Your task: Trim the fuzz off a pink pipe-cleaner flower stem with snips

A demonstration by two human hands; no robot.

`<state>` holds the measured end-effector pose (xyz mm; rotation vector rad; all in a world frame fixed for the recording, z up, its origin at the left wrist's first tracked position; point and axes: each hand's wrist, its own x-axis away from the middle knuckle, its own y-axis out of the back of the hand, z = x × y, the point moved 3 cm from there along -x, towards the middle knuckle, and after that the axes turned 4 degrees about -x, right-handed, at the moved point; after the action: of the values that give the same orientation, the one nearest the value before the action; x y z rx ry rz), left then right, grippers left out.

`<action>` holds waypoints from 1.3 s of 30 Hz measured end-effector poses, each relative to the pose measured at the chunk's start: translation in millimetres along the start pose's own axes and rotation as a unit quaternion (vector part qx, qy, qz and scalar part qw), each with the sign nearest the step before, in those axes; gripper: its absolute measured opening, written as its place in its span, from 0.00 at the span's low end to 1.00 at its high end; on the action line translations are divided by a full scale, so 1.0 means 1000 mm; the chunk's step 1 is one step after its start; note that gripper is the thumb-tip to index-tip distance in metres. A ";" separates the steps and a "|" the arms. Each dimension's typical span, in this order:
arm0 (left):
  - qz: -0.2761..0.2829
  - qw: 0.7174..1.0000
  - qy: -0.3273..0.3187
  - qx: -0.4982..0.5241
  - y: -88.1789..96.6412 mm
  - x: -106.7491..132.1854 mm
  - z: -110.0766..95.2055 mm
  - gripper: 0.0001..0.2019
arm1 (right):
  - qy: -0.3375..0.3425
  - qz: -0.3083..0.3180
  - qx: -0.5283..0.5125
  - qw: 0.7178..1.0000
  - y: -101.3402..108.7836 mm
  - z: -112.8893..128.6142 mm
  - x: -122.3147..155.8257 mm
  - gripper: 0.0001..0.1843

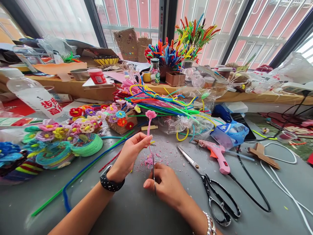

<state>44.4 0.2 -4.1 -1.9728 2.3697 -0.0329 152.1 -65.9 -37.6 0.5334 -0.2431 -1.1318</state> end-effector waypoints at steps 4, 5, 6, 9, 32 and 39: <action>0.016 1.000 -0.001 -0.010 -0.002 0.001 -0.001 0.10 | -0.004 -0.001 0.000 1.000 -0.001 -0.001 0.000 0.41; 0.018 1.000 -0.001 -0.011 -0.002 0.001 -0.002 0.10 | -0.006 -0.002 -0.001 1.000 -0.001 -0.002 -0.001 0.41; 0.018 1.000 0.000 -0.011 -0.002 0.001 -0.002 0.10 | -0.009 -0.005 -0.003 1.000 -0.002 -0.004 -0.001 0.40; 0.014 1.000 0.002 -0.008 -0.002 0.001 -0.002 0.10 | -0.022 -0.015 -0.009 1.000 -0.002 -0.007 -0.001 0.39; 0.002 0.997 0.008 0.079 -0.003 0.000 0.001 0.07 | -0.016 -0.050 -0.050 0.997 0.008 -0.001 -0.001 0.41; 0.018 0.996 0.019 0.087 -0.004 0.002 -0.002 0.06 | -0.035 -0.038 -0.103 0.993 0.006 -0.006 0.000 0.41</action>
<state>48.3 -2.1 -2.2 -1.8662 2.3354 -0.2676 159.4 -61.8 -39.9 0.3228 -0.1646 -1.2341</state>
